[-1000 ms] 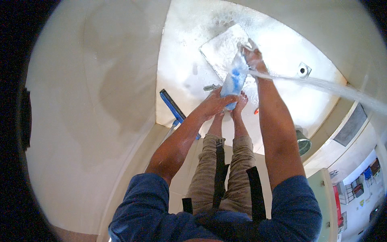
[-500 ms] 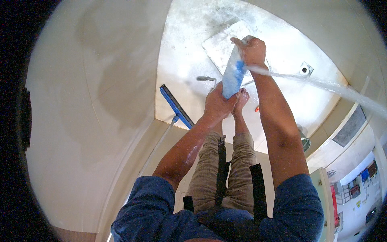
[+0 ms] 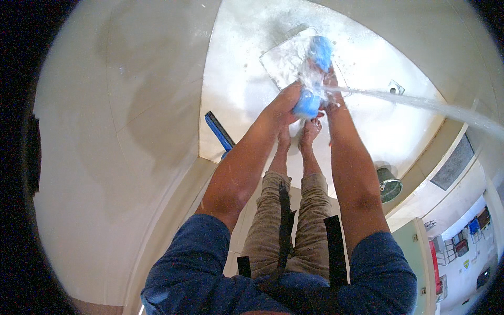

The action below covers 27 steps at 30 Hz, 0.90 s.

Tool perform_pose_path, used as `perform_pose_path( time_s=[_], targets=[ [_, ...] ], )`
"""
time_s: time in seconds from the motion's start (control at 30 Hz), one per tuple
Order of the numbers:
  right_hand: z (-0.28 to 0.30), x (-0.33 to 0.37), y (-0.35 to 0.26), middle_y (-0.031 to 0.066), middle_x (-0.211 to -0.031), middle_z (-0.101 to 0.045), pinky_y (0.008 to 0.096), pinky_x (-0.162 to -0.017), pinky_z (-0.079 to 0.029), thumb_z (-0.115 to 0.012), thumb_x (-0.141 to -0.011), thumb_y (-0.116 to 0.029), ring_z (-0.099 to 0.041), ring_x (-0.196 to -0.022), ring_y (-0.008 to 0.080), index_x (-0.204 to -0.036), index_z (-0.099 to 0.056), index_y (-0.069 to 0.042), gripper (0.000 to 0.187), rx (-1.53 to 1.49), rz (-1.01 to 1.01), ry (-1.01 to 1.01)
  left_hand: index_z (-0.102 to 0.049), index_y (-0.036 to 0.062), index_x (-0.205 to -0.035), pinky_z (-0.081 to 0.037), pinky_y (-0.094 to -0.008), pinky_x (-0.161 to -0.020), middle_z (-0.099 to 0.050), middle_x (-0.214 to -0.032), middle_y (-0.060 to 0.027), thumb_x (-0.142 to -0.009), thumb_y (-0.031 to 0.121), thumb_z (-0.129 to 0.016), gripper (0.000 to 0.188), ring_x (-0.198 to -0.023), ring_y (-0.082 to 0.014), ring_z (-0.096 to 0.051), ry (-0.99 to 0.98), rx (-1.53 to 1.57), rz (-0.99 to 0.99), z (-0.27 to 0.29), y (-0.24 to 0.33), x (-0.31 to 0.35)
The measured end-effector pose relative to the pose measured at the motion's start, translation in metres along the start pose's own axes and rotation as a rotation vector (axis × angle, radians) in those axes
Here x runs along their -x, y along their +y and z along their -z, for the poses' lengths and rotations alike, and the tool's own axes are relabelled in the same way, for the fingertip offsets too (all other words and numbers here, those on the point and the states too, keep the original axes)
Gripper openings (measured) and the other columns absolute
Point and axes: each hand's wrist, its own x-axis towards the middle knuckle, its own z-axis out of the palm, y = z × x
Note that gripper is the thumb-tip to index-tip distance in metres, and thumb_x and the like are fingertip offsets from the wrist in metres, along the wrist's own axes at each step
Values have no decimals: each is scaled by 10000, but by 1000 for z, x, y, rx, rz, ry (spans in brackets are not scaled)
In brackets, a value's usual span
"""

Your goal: The person rinses a paint roller and a paintbrush under running water in a shower. They squeeze the roller cover repeatedly to remove paint residue and rinse the brush bristles.

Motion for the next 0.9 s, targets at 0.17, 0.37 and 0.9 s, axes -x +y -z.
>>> perform_pose_path(
  time_s=[0.17,0.37,0.9],
  targets=[
    [-35,43,28,153,-1352,-538,373,-1098,-359,-546,-1006,-341,-501,-1243,249,-1435,-404,17,576,826,456,-303,-514,-40,-1270,-534,-506,-764,-629,-1105,-218,-1019,436,-415,547,-936,-354,-649,604,-366,-4,17,5,-47],
    [-43,54,-17,210,-1224,-592,397,-1042,-386,-509,-1001,-308,-538,-1181,333,-1288,-530,42,454,685,-71,162,-482,-37,-1369,-471,-446,-916,-600,-1215,-215,-1008,501,-425,650,-1064,-312,-592,479,-451,-67,-16,-2,-40],
    [-112,89,-44,103,-1600,-251,469,-1230,-217,-645,-779,50,-213,-1486,312,-1482,-380,-118,771,2328,422,-453,-629,66,-1052,-555,-375,-604,-665,-949,-114,-829,206,-711,276,-758,-242,-666,243,5,271,5,42,37]
  ],
)
